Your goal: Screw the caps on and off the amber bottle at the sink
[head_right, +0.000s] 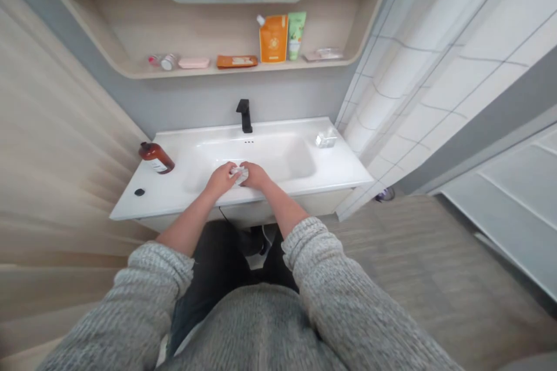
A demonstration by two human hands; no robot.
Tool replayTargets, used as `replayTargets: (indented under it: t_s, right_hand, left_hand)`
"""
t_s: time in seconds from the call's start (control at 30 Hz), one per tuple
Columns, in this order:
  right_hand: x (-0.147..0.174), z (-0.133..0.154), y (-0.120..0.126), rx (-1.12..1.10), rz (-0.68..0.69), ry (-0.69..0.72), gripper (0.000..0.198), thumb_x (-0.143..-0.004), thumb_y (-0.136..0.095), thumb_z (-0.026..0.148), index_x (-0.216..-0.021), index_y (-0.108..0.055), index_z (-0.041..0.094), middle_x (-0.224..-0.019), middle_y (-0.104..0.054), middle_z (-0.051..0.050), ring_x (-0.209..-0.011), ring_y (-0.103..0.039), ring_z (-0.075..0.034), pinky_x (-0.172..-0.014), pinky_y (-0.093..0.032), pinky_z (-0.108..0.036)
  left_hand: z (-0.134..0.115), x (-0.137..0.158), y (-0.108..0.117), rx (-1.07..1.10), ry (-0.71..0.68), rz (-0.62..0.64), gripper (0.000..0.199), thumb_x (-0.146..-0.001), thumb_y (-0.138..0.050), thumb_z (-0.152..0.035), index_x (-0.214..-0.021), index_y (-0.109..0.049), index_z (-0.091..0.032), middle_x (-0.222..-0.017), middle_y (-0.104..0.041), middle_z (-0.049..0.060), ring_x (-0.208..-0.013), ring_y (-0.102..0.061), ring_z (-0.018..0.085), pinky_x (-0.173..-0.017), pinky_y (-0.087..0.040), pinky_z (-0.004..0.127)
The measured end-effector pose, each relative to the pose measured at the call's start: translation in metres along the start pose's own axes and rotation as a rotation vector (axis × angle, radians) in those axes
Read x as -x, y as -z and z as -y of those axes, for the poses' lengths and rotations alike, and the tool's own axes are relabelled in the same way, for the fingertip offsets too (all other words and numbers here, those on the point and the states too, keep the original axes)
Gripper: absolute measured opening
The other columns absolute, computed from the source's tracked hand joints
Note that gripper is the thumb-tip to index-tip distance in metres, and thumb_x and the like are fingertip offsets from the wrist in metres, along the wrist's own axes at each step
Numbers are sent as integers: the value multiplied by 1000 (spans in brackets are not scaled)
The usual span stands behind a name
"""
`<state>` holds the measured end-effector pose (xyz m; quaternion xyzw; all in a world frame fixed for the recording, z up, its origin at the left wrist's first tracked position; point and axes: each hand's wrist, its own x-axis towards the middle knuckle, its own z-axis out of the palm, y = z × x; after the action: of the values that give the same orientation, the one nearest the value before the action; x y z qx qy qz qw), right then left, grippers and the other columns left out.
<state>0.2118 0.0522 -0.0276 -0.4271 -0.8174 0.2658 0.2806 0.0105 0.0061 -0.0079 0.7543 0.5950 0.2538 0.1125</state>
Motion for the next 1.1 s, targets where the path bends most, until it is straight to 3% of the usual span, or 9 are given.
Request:
replayTargets:
  t_s: [0.1,0.4,0.6,0.8,1.0,1.1]
  right_hand:
    - [-2,-1,-1,11,8,-1,75,-65,-101,21,-134,-73,22,-134,-82,-10,-122,-77,-33,-113,-58,-44]
    - [-2,-2,-2,8,19,17,73,-67,-98,19,-136,-72,21,-135,-81,-11,-124,-76,-32,-111,-56,-41]
    - [-3,-1,-2,7,39,-12,77,-66,-101,21,-137,-72,21,-138,-80,-12,-126,-76,-33,-114,-56,-42]
    - [-3,-3,-3,-4,53,10,75,-68,-99,19,-138,-72,23,-135,-81,-9,-125,-77,-32,-115,-57,-42]
    - [1,1,4,-67,-120,-157,77,-64,-103,31,-133,-68,25,-134,-80,-8,-123,-76,-33,-114,-58,-47]
    - [4,1,15,-122,-294,-265,75,-64,-99,32,-131,-65,26,-130,-79,-8,-119,-76,-33,-111,-60,-49]
  left_hand:
    - [2,-2,-2,-80,50,23,22,-110,-65,-41,-117,-74,-22,-108,-80,13,-108,-75,33,-100,-59,43]
    - [6,-1,-7,-58,-66,-11,17,-105,-65,-23,-118,-75,-20,-122,-80,16,-125,-73,35,-113,-57,47]
    - [6,-2,-9,-68,-53,-41,18,-108,-66,-30,-119,-76,-21,-120,-80,15,-122,-73,35,-113,-58,49]
    - [7,-1,-7,-28,-76,-32,16,-105,-68,-26,-115,-78,-21,-120,-81,15,-124,-74,35,-117,-58,49]
    - [8,0,-5,14,-24,-171,48,-107,-63,-28,-154,-63,-18,-143,-74,18,-132,-72,33,-122,-56,51]
    - [10,0,-4,4,34,-236,50,-106,-62,-26,-155,-60,-16,-143,-72,20,-132,-73,35,-121,-57,53]
